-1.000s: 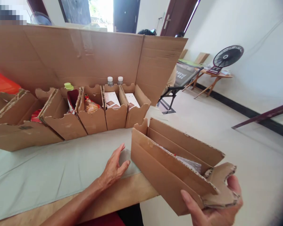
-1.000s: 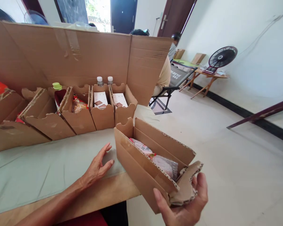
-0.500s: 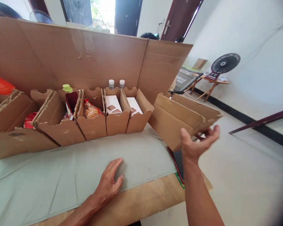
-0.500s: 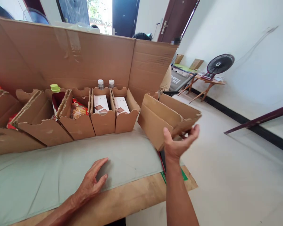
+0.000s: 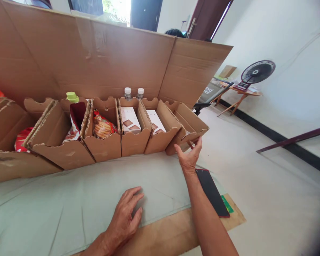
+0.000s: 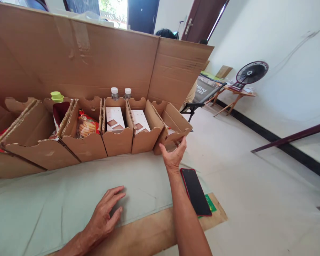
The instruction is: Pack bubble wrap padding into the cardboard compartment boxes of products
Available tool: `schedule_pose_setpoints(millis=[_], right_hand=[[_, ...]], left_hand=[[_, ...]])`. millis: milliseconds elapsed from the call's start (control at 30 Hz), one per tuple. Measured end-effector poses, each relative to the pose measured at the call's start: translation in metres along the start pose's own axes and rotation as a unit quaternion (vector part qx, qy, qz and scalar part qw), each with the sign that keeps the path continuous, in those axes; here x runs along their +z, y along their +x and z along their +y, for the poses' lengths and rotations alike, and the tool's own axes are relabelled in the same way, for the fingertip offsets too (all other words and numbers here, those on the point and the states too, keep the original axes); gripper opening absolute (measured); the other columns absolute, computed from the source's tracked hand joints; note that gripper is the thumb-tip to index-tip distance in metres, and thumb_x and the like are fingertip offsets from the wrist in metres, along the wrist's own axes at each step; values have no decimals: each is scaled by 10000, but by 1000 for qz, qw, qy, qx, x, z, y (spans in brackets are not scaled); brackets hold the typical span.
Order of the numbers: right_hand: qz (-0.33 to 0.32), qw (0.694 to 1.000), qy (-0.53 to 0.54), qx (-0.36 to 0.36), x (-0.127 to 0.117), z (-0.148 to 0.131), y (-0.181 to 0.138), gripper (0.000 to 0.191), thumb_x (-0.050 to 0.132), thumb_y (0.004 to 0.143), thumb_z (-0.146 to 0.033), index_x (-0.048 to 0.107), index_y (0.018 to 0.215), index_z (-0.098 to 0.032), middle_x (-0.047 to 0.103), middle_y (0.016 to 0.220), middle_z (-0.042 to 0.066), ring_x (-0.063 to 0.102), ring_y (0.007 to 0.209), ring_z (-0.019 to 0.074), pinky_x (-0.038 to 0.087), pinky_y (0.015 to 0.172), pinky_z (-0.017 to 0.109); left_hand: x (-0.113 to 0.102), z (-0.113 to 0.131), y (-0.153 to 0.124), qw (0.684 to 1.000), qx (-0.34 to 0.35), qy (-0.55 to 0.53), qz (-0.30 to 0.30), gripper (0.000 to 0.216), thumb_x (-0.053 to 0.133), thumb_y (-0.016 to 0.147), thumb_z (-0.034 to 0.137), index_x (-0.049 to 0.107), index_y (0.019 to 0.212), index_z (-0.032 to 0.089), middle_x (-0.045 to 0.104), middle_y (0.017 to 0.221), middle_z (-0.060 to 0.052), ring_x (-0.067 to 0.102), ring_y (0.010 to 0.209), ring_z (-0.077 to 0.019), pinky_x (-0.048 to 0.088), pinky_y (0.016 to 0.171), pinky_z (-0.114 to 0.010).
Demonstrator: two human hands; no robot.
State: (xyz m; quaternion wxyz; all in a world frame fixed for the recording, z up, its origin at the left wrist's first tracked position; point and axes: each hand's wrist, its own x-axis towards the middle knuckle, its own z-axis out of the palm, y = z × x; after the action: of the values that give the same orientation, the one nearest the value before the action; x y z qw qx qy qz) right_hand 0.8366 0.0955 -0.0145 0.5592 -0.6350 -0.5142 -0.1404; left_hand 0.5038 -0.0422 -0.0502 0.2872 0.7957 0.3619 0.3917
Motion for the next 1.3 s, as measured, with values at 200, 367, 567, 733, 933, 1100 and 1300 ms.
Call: schedule_pose_setpoints(millis=[200,367,567,733,933,1100,1300], right_hand=[[9,1000,-8,3,15,-6,1,1140,759,739,-676,194,1567,-134,371,1491,238,419,1383,354,491,1065,538],[-30,999,-17,7,5,-5,-2,1124,726,757,-689,182,1574,-142,367,1525,245,422,1398,363,447,1096,571],[-39,997,-65,-11,-39,-52,0,687,623,900,-488,433,1484,-180,592,1362,175,582,1255,313,507,1013,515],[-247,966,-71,-41,-23,-130,35,524,543,923,-280,531,1445,-235,745,878,21,682,730,188,541,747,314],[-292,945,-135,-57,-20,-155,43,208,524,872,-225,727,915,-226,764,796,50,694,726,232,462,648,302],[-239,962,-88,-98,-108,-156,-12,167,554,843,-199,684,943,-231,751,797,16,690,677,204,490,632,303],[-206,974,-3,-92,-228,-164,-90,228,633,826,-190,675,1014,-313,728,816,18,694,683,254,551,598,373]], left_hand=[[0,0,1,1000,7,0,2,435,559,869,111,641,1278,236,659,1350,-130,643,1220,-275,595,972,-457],[0,1,1,1000,2,6,-1,429,558,871,110,642,1272,235,655,1356,-134,637,1226,-283,587,983,-478],[1,0,0,1000,-5,-7,-9,430,568,862,110,647,1266,235,649,1364,-139,630,1235,-292,581,993,-495],[2,0,-1,999,-35,-37,-9,433,581,849,134,658,1261,243,640,1375,-143,621,1253,-305,564,1018,-522],[-6,2,4,995,-66,-60,43,386,541,863,149,676,1216,231,660,1329,-138,651,1218,-287,567,1020,-501],[-18,5,8,987,-84,-53,128,425,524,890,148,614,1300,215,612,1394,-143,610,1278,-287,534,1059,-498],[-41,30,19,979,-123,-95,130,656,577,878,193,417,1511,249,478,1543,-141,545,1342,-303,456,1124,-536]])
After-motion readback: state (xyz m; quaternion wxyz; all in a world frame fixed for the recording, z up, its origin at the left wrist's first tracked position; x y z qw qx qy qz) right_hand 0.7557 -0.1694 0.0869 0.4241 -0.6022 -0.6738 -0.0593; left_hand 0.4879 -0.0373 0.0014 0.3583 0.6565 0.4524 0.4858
